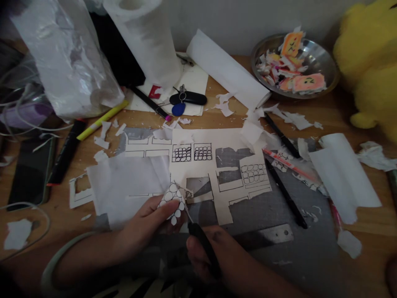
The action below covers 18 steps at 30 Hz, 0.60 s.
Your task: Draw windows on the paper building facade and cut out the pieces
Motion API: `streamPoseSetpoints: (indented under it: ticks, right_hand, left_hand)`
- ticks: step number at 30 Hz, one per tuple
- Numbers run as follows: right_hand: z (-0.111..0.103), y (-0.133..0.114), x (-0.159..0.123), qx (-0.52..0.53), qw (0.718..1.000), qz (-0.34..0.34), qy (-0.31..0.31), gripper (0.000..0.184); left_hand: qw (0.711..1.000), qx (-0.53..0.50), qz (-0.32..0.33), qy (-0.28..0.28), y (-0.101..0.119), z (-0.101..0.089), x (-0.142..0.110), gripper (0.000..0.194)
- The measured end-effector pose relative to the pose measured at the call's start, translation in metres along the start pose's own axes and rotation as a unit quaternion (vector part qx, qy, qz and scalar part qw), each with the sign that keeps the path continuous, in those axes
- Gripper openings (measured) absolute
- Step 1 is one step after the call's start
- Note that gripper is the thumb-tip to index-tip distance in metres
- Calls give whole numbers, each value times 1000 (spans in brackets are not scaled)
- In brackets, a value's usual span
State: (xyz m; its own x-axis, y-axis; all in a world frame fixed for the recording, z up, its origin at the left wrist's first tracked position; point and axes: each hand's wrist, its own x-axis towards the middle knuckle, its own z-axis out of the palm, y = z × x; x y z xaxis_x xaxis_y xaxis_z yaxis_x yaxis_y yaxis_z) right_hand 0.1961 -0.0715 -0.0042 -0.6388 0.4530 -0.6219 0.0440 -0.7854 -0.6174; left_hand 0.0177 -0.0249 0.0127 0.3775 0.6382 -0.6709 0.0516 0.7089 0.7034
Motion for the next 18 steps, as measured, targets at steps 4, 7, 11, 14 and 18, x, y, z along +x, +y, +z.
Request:
streamPoseSetpoints:
  ticks: [4, 7, 11, 14, 18]
  right_hand:
    - [3, -3, 0, 71, 997, -14, -2, 46]
    - [5, -6, 1, 93, 995, -19, 5, 48]
    - [3, -6, 2, 90, 996, -11, -12, 49]
    - [3, -7, 3, 96, 995, -15, -15, 50]
    - [4, -8, 3, 95, 995, -13, -3, 51]
  left_hand:
    - [1000, 8, 20, -22, -1, -1, 2, 44]
    - [998, 10, 44, -44, -1, -2, 3, 44]
    - [997, 3, 42, -67, 0, -2, 4, 42]
    - [997, 4, 35, -74, 0, -2, 4, 41]
    - [997, -1, 28, -70, 0, -2, 4, 40]
